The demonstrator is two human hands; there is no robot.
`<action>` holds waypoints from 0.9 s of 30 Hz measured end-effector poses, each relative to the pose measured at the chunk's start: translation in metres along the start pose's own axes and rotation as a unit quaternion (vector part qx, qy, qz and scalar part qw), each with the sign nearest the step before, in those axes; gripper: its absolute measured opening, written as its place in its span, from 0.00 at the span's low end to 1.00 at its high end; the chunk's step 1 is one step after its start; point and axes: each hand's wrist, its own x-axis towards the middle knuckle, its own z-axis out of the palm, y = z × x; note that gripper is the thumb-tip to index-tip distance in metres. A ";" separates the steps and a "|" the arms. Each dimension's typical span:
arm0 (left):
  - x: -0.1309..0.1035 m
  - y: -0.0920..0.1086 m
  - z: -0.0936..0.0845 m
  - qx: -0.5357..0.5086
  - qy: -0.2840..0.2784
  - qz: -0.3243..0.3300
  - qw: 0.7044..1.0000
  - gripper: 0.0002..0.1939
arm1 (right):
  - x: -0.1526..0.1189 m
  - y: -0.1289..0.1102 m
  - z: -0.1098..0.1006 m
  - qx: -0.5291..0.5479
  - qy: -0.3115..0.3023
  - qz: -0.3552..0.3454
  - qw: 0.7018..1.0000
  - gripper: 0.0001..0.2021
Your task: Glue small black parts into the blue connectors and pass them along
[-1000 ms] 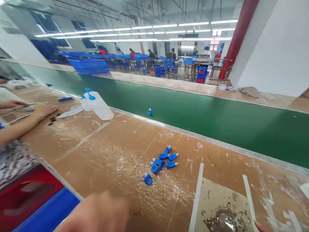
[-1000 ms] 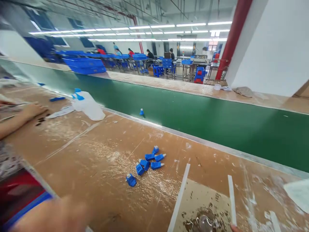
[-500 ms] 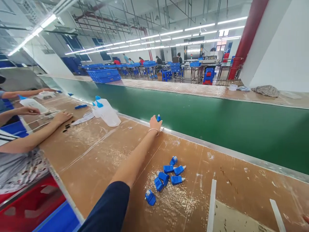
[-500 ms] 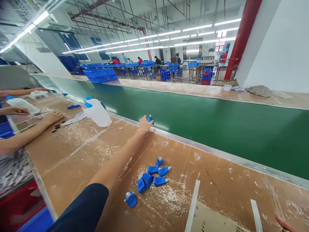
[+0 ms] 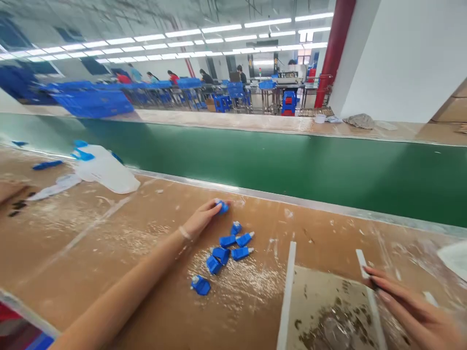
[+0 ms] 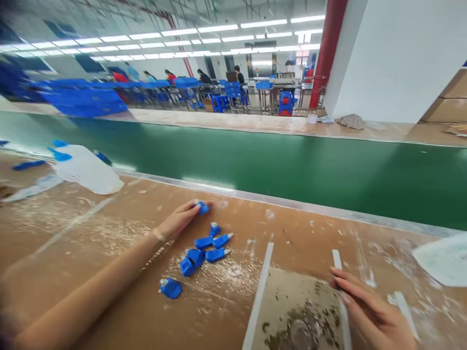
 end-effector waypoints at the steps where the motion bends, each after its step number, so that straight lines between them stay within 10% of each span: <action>1: -0.024 -0.004 0.005 -0.016 -0.019 -0.010 1.000 0.30 | 0.004 -0.017 0.000 0.019 -0.044 -0.007 0.999 0.12; 5: -0.086 -0.008 0.031 -0.064 -0.037 -0.053 0.996 0.31 | 0.009 -0.049 0.000 0.036 -0.094 -0.042 0.994 0.12; 11: -0.102 0.001 0.078 -0.071 -0.056 -0.053 0.994 0.28 | -0.013 -0.049 -0.002 0.029 -0.180 -0.078 0.980 0.16; 19: -0.146 0.079 0.113 -0.013 -0.067 0.251 0.966 0.09 | -0.014 -0.051 -0.001 0.000 -0.222 -0.117 0.968 0.19; 24: -0.194 0.049 0.159 -0.275 -0.370 -0.024 0.887 0.12 | -0.014 -0.051 -0.003 -0.021 -0.229 -0.135 0.964 0.19; 27: -0.200 0.012 0.176 -0.314 -0.372 -0.100 0.868 0.14 | -0.015 -0.050 -0.002 -0.033 -0.230 -0.140 0.963 0.20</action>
